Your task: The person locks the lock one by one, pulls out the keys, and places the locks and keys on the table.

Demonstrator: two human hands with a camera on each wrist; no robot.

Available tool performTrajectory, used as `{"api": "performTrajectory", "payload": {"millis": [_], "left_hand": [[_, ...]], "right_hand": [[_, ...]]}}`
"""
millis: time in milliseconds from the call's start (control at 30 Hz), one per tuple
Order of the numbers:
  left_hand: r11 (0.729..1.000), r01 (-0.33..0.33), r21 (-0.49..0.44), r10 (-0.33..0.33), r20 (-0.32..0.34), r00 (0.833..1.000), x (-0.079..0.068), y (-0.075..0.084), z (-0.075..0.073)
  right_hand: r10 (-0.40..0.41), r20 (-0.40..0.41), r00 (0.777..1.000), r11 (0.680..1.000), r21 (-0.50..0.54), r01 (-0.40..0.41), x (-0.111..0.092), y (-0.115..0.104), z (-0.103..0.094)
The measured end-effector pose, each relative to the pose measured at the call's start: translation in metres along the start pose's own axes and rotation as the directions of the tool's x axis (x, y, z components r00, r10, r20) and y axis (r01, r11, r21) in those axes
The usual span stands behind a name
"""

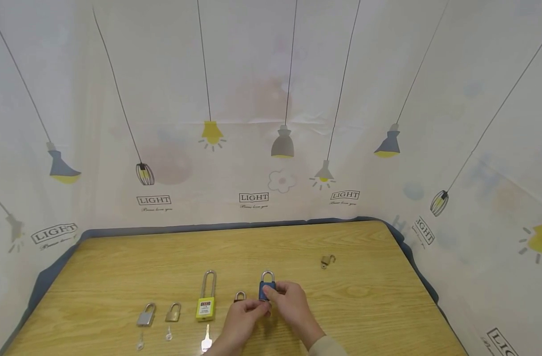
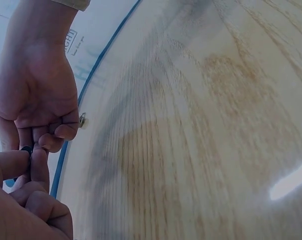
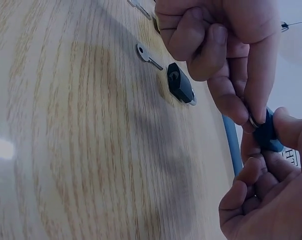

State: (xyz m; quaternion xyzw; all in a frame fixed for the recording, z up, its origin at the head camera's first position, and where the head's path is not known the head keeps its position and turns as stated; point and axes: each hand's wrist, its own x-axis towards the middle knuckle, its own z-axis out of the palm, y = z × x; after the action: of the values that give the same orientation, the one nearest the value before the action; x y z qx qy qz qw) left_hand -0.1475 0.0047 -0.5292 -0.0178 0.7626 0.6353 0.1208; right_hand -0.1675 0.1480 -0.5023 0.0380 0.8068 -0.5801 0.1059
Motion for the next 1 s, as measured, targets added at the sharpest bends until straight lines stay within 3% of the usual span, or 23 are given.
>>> {"api": "performTrajectory", "payload": {"millis": [400,600,1000], "left_hand": [[0.999,-0.047,-0.01,0.047,-0.027,0.999,0.0,-0.001,0.0],[1.0,-0.018,0.01,0.018,0.01,1.0,-0.002,-0.001,0.001],[0.999,0.021,0.041,-0.023,0.046,0.999,-0.006,0.001,-0.002]], "right_hand": [[0.035,-0.028,0.999,0.999,0.009,-0.035,0.001,0.002,0.003],[0.035,-0.069,0.997,0.999,0.01,-0.034,0.004,0.004,0.001],[0.037,-0.061,0.997,0.999,0.031,-0.035,0.01,0.006,-0.001]]}}
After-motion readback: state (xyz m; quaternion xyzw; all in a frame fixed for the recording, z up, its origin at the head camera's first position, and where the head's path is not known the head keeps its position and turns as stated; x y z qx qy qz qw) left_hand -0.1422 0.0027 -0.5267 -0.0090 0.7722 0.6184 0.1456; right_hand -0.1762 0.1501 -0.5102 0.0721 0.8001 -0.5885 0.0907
